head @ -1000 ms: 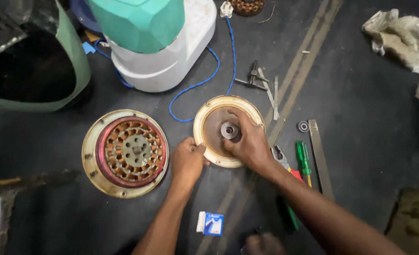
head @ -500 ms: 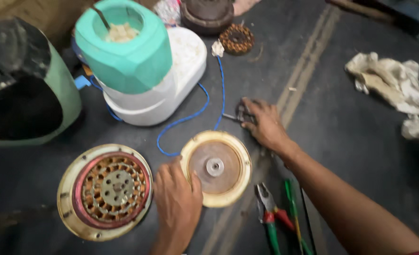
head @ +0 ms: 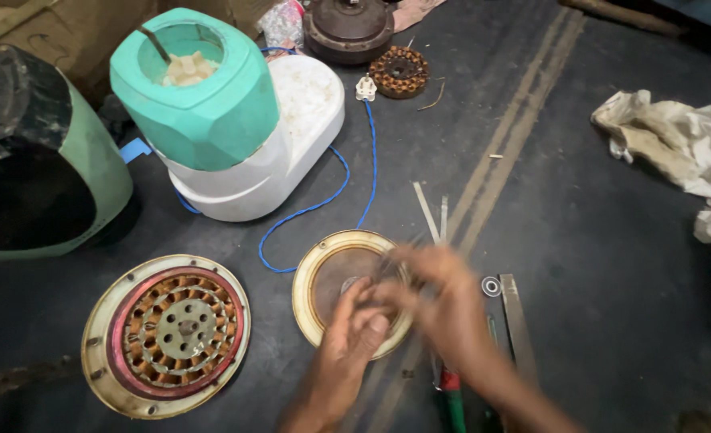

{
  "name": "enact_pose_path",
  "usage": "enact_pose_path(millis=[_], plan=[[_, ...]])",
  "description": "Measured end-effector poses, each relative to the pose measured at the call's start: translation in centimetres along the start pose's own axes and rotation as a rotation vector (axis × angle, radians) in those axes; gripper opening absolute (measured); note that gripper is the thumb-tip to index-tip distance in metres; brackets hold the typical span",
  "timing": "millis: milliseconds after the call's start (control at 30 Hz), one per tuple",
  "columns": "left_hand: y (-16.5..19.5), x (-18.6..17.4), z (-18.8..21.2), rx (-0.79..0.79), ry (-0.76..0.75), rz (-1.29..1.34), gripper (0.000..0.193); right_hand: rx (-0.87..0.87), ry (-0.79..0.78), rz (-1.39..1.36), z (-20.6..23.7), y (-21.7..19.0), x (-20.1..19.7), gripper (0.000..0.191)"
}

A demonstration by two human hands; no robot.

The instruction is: The person sits on the workshop floor assembling an electric motor. They fit a bearing onto the motor shaft, seat the rotor pulley assembly into the round base plate, and tighten it using a spanner, repositioning the parts and using a screwdriver and pliers as needed.

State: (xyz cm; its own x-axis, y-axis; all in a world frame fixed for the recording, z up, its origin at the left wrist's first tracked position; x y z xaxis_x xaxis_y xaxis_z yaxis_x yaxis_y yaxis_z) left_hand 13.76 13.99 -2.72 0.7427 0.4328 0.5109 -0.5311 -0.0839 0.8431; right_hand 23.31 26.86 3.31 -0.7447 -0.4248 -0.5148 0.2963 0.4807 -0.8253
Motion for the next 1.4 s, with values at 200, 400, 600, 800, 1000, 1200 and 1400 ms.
enact_pose_path(millis=[200,400,600,800,1000,1200,1400], plan=[[0.5,-0.5,0.6,-0.276,0.3,0.198,0.043,-0.029,-0.136,0.153,4.1,-3.4,-0.1,0.053],[0.4,-1.6,0.9,-0.239,0.043,0.129,0.051,-0.09,-0.309,-0.164,2.1,-2.6,-1.8,0.052],[-2.0,-2.7,0.7,-0.268,0.204,0.021,0.061,-0.124,-0.297,-0.06,4.2,-3.9,-0.4,0.055],[0.2,-1.2,2.0,0.07,0.188,-0.704,0.058,0.435,-0.232,0.063,4.1,-0.6,0.2,0.037],[1.6,-1.2,2.2,0.141,0.182,-0.73,0.064,0.691,-0.113,0.09,0.3,4.8,-1.0,0.033],[1.5,-1.8,1.8,0.125,0.184,-0.673,0.063,0.364,-0.026,0.578,-3.3,6.8,-2.4,0.044],[1.7,-2.1,1.5,0.138,0.202,-0.707,0.061,0.564,-0.01,0.584,-3.5,10.5,-3.1,0.027]])
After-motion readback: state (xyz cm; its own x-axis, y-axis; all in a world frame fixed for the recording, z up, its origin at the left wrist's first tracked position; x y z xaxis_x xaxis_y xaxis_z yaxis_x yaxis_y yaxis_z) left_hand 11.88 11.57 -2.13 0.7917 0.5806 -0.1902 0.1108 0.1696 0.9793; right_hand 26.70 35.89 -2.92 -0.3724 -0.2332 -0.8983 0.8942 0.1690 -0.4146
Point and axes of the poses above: each hand's wrist, its own z-axis away from the middle knuckle, its own x-axis out of the palm, y = z × x, the point moved 2 cm from there along -z, towards the middle knuckle, and after that the axes turned 2 degrees about y, right-handed, at the moved point
